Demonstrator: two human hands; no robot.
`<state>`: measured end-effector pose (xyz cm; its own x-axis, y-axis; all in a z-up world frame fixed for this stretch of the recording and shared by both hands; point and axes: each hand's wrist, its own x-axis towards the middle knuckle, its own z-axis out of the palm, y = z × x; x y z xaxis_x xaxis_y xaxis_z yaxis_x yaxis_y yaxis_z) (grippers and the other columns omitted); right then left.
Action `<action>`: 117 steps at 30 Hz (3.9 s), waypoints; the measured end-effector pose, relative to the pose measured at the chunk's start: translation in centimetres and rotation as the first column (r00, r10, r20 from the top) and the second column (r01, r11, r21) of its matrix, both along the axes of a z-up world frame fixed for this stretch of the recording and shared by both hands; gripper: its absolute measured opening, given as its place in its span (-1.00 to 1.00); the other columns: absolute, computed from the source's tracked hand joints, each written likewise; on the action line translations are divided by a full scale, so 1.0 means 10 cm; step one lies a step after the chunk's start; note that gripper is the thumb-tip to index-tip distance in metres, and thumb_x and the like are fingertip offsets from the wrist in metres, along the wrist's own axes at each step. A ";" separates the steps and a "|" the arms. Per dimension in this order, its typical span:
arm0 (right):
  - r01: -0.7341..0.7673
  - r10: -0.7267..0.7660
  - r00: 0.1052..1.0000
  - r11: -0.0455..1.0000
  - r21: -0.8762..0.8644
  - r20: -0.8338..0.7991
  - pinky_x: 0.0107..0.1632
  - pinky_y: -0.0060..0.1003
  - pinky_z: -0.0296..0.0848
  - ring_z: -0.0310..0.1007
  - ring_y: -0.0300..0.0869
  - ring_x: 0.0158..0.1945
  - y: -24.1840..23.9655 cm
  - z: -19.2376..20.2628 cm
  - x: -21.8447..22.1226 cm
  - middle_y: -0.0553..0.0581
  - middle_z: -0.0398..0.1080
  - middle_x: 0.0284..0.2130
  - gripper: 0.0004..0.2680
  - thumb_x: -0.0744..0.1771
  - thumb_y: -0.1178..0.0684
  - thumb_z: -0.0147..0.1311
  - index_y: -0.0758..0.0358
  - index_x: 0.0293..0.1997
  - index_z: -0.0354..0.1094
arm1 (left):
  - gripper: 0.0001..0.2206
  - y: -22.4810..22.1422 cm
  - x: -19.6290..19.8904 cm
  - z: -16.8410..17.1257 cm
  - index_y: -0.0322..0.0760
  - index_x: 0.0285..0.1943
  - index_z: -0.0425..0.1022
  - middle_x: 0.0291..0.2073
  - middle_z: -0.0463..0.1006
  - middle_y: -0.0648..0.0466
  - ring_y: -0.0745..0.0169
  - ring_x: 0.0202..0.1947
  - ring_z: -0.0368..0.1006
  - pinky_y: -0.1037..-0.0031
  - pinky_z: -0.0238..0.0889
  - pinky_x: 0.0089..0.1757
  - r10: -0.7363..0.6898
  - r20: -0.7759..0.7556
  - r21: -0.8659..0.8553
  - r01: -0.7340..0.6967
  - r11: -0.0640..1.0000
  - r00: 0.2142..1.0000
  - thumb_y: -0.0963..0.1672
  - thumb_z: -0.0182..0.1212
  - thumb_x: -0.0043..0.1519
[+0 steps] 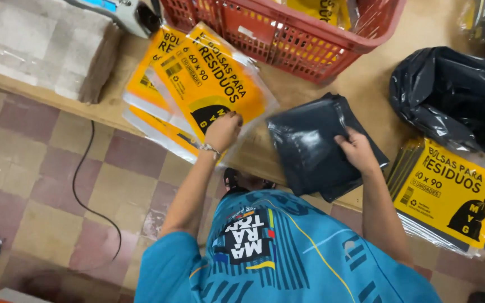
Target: The person repeatedly folds black garbage bags and places them into yellow and clear packaging sleeves labeled 'BOLSAS PARA RESIDUOS'. The packaged units are then placed into a red plastic basket. The task is performed by hand without visible tools.
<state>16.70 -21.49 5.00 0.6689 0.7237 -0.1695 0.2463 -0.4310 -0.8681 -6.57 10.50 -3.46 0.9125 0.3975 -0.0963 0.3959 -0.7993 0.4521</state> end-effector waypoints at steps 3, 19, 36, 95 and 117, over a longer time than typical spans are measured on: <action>0.218 -0.183 0.946 0.970 0.108 -0.268 -0.40 -0.26 0.50 0.43 -0.21 -0.43 0.03 -0.19 -0.11 0.07 0.36 -0.51 -0.92 0.37 0.15 0.07 0.20 -0.06 0.41 | -0.77 0.13 -0.11 -0.05 -0.10 -0.14 0.48 -0.14 0.47 0.06 -0.07 0.06 0.40 0.12 0.44 -0.07 0.051 -0.185 -0.004 -0.052 0.999 0.981 -0.08 0.36 0.06; 0.376 -0.267 0.767 0.924 0.071 -0.583 -0.45 -0.26 0.58 0.53 -0.16 -0.46 0.49 -0.66 -0.91 0.19 0.44 -0.52 -0.93 0.39 0.14 0.01 0.18 -0.06 0.31 | -0.89 0.35 0.04 -0.26 -0.06 -0.27 0.61 -0.36 0.55 0.06 -0.02 -0.19 0.52 0.21 0.47 -0.13 0.271 0.001 -0.085 -0.270 0.959 0.963 -0.06 0.24 0.11; 0.208 -0.127 0.896 0.966 0.150 -0.425 -0.21 -0.20 0.57 0.46 -0.21 -0.27 0.42 -0.52 -0.94 0.16 0.46 -0.34 -0.85 0.41 0.17 -0.06 0.22 0.09 0.33 | -0.83 0.22 0.09 0.06 0.13 -0.13 0.65 -0.21 0.63 0.09 0.05 0.00 0.53 0.22 0.41 -0.03 0.495 -0.151 -0.184 -0.517 0.836 0.855 0.00 0.17 0.20; -0.470 0.269 0.864 0.735 0.489 0.426 0.34 0.07 0.11 0.18 0.17 0.29 2.28 0.59 -0.87 0.31 0.27 0.11 -0.57 0.32 -0.10 0.18 0.28 0.27 0.22 | -0.71 0.08 -1.27 1.94 0.01 0.04 0.47 -0.36 0.47 0.20 0.21 -0.36 0.49 0.41 0.33 -0.37 0.252 0.389 0.557 -0.445 0.701 0.886 -0.08 0.31 0.13; -0.250 0.253 0.875 0.966 -0.061 0.413 -0.13 -0.24 0.45 0.49 -0.16 -0.21 1.11 -0.07 -0.67 -0.05 0.46 -0.33 -0.74 0.27 -0.14 0.22 -0.03 0.00 0.34 | -0.93 1.03 0.18 4.47 -0.17 -0.07 0.55 -0.21 0.56 0.14 0.12 -0.28 0.49 0.35 0.24 -0.32 -0.404 0.432 0.722 -0.040 0.691 0.807 -0.13 0.29 0.34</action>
